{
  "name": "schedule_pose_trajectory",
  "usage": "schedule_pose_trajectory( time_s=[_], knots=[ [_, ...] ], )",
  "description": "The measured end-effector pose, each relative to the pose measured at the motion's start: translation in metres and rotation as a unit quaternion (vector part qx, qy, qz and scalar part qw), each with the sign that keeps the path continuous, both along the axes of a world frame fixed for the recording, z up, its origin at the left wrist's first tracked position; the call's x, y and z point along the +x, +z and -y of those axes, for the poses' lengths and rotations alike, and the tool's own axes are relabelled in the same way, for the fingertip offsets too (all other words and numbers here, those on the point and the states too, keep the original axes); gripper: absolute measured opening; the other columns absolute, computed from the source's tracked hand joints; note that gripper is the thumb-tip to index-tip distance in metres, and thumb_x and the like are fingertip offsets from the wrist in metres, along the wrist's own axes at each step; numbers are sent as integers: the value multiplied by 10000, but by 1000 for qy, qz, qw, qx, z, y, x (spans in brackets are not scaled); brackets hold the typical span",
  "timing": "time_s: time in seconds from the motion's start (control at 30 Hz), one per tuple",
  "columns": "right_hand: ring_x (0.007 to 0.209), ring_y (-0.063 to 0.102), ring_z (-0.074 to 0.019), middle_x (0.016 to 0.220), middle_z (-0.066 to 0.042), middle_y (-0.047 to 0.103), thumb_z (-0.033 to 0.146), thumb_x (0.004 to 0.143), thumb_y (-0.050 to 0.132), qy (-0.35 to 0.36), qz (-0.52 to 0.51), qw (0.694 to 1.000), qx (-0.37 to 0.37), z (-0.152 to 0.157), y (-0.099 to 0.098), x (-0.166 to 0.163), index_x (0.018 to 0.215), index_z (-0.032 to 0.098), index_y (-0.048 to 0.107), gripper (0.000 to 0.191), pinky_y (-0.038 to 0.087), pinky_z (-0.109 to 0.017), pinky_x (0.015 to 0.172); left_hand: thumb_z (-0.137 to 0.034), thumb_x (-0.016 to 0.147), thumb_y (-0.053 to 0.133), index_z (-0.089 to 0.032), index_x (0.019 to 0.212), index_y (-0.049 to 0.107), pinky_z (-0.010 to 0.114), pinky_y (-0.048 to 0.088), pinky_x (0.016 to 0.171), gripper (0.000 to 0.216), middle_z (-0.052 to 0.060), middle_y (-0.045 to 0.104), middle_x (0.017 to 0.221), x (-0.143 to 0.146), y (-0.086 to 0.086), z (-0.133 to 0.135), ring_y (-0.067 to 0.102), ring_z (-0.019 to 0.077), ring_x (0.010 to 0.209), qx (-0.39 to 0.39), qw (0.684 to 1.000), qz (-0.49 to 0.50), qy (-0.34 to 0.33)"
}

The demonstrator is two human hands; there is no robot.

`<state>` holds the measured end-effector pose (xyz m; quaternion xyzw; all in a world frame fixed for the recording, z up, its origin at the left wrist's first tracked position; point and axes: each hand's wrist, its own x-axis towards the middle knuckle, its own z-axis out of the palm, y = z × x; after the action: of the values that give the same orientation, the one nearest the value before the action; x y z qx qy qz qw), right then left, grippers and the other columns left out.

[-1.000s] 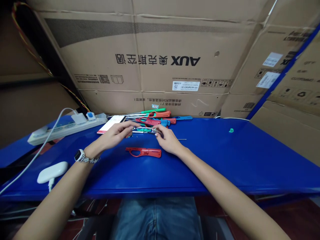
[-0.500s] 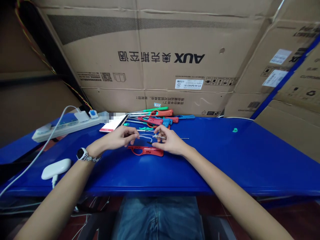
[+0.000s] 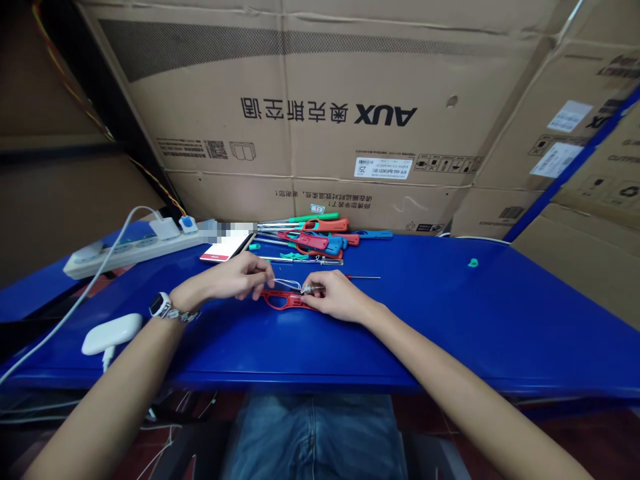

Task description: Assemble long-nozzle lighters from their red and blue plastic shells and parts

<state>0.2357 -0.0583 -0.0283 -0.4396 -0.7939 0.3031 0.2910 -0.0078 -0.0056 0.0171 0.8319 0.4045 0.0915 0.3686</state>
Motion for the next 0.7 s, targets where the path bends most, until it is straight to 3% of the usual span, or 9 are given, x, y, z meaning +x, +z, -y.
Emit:
schedule_pose_trajectory(
  time_s=[0.13,0.2,0.27,0.33,0.47,0.6,0.7],
  knots=[
    [600,501,-103,695,17,610,306,866,616,1,13,1000,23,2,2,-2,838,162,650,151,392,-232,589,-258,837,508,-164,841,652,259,470,541,173,12,667,649,-3,-3,1,590,152,554,58,998,2,-5],
    [598,505,-103,703,11,622,287,873,612,7,29,999,41,3,3,-3,852,161,659,137,390,-233,598,-295,859,544,-172,908,660,304,496,676,176,33,695,785,-5,-6,5,632,184,709,168,986,24,2],
    [597,508,-103,715,6,631,268,878,609,16,48,997,59,4,4,-5,852,163,665,121,391,-237,615,-311,876,568,-184,951,656,354,478,829,173,54,683,939,-6,-10,13,621,212,879,297,954,50,-6],
    [601,515,-104,731,1,640,250,881,609,22,61,995,72,5,4,-7,855,166,670,107,396,-244,639,-312,910,554,-189,899,646,375,439,896,154,55,643,967,-4,-14,21,579,218,945,373,925,57,-53],
    [618,539,-107,762,-2,655,223,878,620,26,77,993,86,5,3,-9,876,172,683,81,406,-266,699,-319,937,566,-194,948,657,357,420,844,155,43,592,924,2,-25,31,535,204,886,395,910,11,-130],
    [637,541,-115,781,-7,657,245,879,620,24,65,995,73,6,1,-9,882,173,683,96,416,-276,707,-303,947,566,-189,968,655,355,420,835,147,47,590,939,5,-29,32,531,211,898,387,915,0,-117],
    [663,536,-124,809,-12,648,285,894,589,34,-5,999,-2,4,-1,-8,974,172,659,155,416,-260,647,-329,930,597,-201,1038,644,370,422,879,174,54,597,1023,7,-29,31,535,228,983,364,926,14,-95]
  ],
)
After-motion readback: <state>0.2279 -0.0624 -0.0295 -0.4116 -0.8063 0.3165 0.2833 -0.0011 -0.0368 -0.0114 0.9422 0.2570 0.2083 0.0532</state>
